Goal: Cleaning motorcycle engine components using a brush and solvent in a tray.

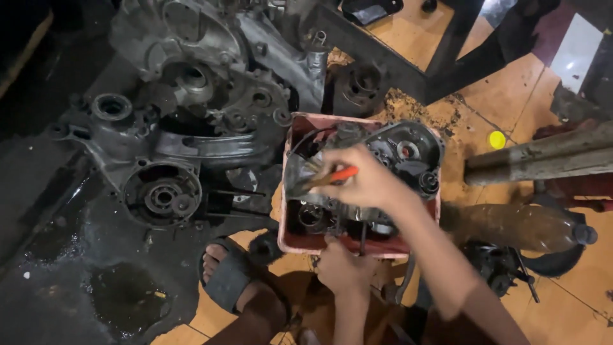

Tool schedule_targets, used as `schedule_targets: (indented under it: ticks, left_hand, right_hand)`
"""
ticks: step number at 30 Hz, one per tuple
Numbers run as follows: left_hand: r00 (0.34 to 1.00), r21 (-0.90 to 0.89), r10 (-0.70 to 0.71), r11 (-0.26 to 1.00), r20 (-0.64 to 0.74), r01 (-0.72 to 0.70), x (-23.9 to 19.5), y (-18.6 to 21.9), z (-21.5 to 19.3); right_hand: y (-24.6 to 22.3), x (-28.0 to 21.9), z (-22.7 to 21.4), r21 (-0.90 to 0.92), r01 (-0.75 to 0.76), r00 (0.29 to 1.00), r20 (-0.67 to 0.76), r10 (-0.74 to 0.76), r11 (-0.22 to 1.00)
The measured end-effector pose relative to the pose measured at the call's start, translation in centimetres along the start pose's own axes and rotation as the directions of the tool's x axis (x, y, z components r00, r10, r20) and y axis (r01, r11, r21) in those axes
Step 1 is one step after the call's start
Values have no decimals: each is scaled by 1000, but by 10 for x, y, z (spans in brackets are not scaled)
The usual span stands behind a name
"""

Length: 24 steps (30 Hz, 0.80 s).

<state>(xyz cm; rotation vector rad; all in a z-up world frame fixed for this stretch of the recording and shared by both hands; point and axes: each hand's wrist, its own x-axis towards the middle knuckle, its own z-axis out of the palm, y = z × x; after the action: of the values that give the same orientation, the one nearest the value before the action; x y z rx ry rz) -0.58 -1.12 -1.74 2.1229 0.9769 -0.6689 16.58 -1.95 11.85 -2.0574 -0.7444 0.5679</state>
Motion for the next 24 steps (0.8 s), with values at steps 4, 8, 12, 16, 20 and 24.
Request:
schedule_targets:
  ticks: [4, 8, 12, 16, 20, 24]
  left_hand:
    - [994, -10, -38, 999, 106, 39, -2, 4, -14]
    - [978, 24, -96, 995, 187, 93, -4, 10, -24]
    - [978, -34, -85, 995, 192, 93, -6, 15, -32]
    - [994, 8, -52, 999, 99, 51, -2, 3, -9]
    - [996, -41, -8, 999, 84, 11, -1, 2, -7]
    - [991, -30, -25, 999, 135, 29, -2, 8, -20]
  right_hand:
    - [19, -9, -20, -181, -178, 975, 99, 198, 967]
    - [-4, 0, 6, -255, 34, 998, 52, -22, 966]
    - [-4, 17, 26, -115, 174, 985, 17, -173, 978]
    - [5, 13, 15, -48, 167, 984, 63, -164, 985]
    - [8, 8, -15, -231, -92, 983, 137, 126, 969]
    - [-10, 2, -7, -291, -196, 964, 120, 239, 937]
